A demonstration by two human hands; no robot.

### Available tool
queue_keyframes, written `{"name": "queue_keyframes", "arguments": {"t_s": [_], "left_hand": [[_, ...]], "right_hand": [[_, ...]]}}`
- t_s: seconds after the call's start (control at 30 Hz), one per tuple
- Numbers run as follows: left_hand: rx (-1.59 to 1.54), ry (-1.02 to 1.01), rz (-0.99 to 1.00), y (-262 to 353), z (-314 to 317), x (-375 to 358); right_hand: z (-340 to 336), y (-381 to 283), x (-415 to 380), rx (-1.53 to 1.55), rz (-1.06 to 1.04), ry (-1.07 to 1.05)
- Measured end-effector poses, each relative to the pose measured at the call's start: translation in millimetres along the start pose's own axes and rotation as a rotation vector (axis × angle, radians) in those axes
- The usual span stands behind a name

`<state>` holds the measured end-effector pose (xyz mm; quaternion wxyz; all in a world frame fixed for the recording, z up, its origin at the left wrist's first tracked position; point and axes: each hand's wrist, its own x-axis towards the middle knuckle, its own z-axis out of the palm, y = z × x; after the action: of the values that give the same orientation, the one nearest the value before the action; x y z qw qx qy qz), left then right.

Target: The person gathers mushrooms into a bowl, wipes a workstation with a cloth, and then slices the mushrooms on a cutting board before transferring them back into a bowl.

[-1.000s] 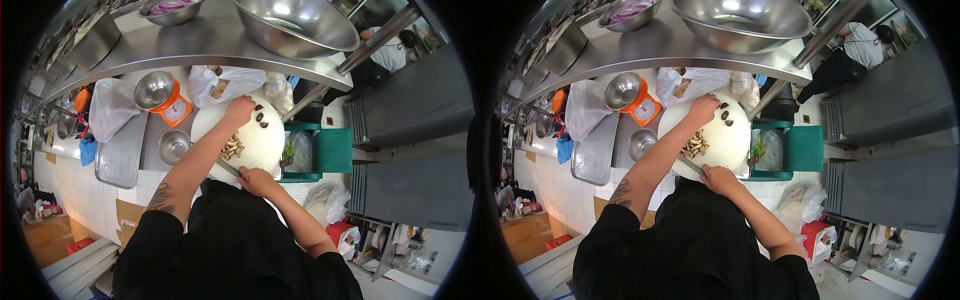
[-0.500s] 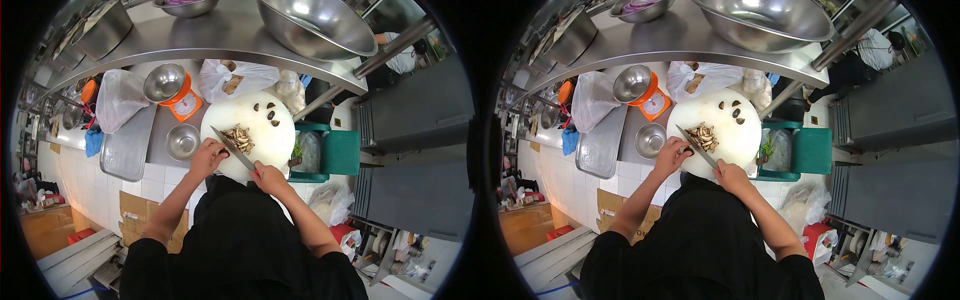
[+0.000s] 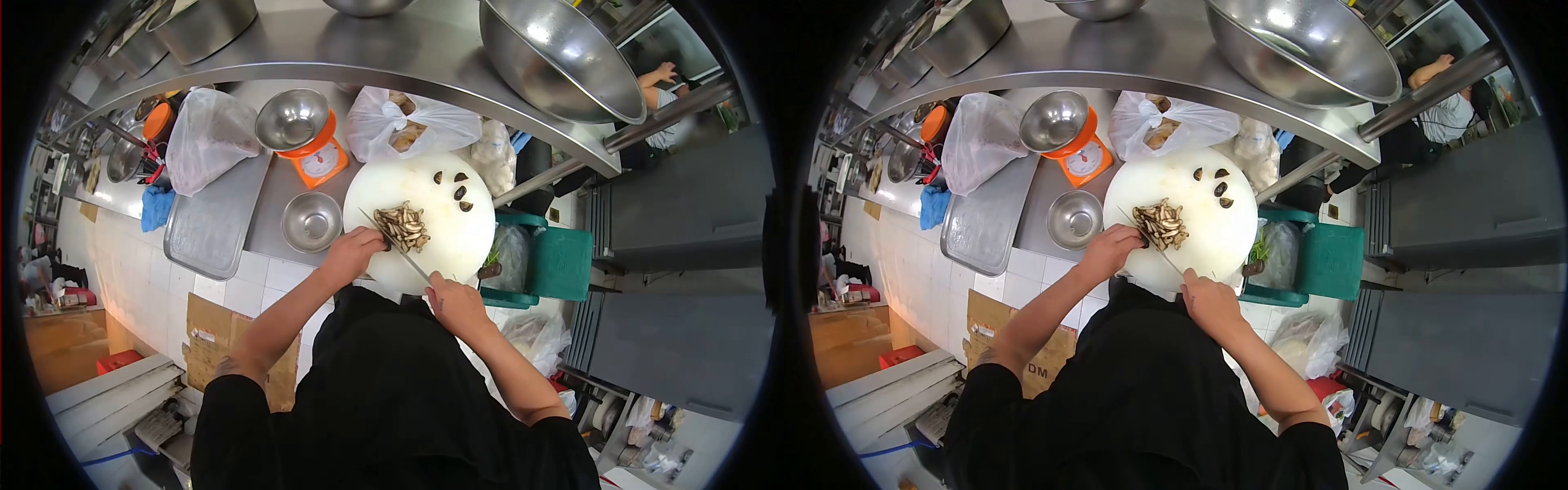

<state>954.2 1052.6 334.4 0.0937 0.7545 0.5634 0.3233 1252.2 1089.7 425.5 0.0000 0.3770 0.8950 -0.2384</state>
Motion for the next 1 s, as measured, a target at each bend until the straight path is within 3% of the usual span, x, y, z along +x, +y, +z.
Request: {"name": "queue_keyframes", "arguments": {"t_s": [0.1, 0.67, 0.9, 1.0], "left_hand": [[-0.006, -0.003, -0.001, -2, 1, 0], [-0.014, -0.016, -0.023, 1, -4, -2], [-0.022, 0.011, -0.021, 1, -1, -6], [-0.027, 0.013, -0.015, -2, 1, -5]], "right_hand": [[4, -5, 7, -0.001, 0.067, -0.092], [19, -9, 55, 0.035, 0.042, -0.069], [-6, -11, 21, -0.003, 0.054, -0.138], [31, -7, 47, 0.013, 0.05, -0.067]]}}
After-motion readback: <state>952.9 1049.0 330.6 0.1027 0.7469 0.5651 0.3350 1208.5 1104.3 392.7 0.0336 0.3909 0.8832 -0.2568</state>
